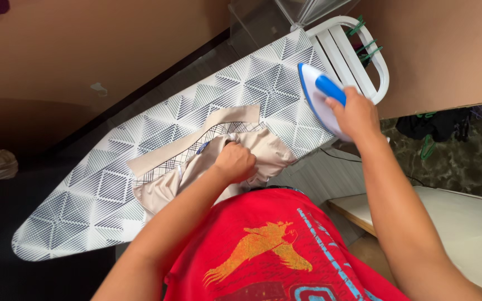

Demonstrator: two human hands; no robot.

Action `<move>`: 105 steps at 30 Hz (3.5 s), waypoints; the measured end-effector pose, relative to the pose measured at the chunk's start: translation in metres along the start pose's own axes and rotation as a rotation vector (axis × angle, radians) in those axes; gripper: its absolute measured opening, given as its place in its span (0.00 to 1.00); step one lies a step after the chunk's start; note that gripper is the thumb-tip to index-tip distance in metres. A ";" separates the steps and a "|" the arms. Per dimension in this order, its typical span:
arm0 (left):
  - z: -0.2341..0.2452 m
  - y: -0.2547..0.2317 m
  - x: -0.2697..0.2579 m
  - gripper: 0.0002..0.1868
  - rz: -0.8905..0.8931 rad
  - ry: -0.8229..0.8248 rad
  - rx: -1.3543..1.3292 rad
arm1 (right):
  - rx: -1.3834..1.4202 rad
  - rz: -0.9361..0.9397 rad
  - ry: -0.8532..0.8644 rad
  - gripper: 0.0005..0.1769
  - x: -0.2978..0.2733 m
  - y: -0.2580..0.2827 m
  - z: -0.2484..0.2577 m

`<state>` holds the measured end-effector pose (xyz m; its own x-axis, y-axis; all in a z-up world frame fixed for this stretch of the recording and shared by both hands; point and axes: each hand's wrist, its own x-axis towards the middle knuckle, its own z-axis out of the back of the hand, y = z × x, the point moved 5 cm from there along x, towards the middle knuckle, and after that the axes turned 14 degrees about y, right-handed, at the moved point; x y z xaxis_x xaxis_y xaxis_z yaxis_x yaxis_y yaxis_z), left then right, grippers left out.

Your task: The person irons a light-colored shirt on an ironing board, smoothing the fabric and adjusting the garment between passes. The person uses a blue and white iron to press the shirt flat.

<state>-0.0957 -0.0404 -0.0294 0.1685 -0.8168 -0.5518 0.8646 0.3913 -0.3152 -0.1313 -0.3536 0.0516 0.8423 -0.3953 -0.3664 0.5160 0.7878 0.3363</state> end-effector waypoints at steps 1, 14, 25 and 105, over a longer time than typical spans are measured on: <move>0.001 0.000 0.003 0.12 0.032 0.014 -0.009 | -0.003 -0.021 0.009 0.27 0.013 -0.001 0.005; 0.087 0.019 -0.022 0.22 0.241 -0.620 -0.183 | 0.276 0.187 -0.496 0.23 0.074 -0.058 0.030; 0.061 -0.003 0.075 0.19 -0.087 -0.226 -0.053 | 0.250 0.185 -0.456 0.22 0.018 -0.029 0.035; 0.004 0.191 -0.393 0.10 0.761 -1.566 -0.825 | 0.319 0.162 0.342 0.19 0.017 0.188 -0.136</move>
<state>0.0047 0.3534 0.1299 0.9615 0.1847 0.2034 0.0909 0.4848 -0.8699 -0.0409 -0.1478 -0.0090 0.8439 -0.0600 -0.5332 0.4495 0.6217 0.6414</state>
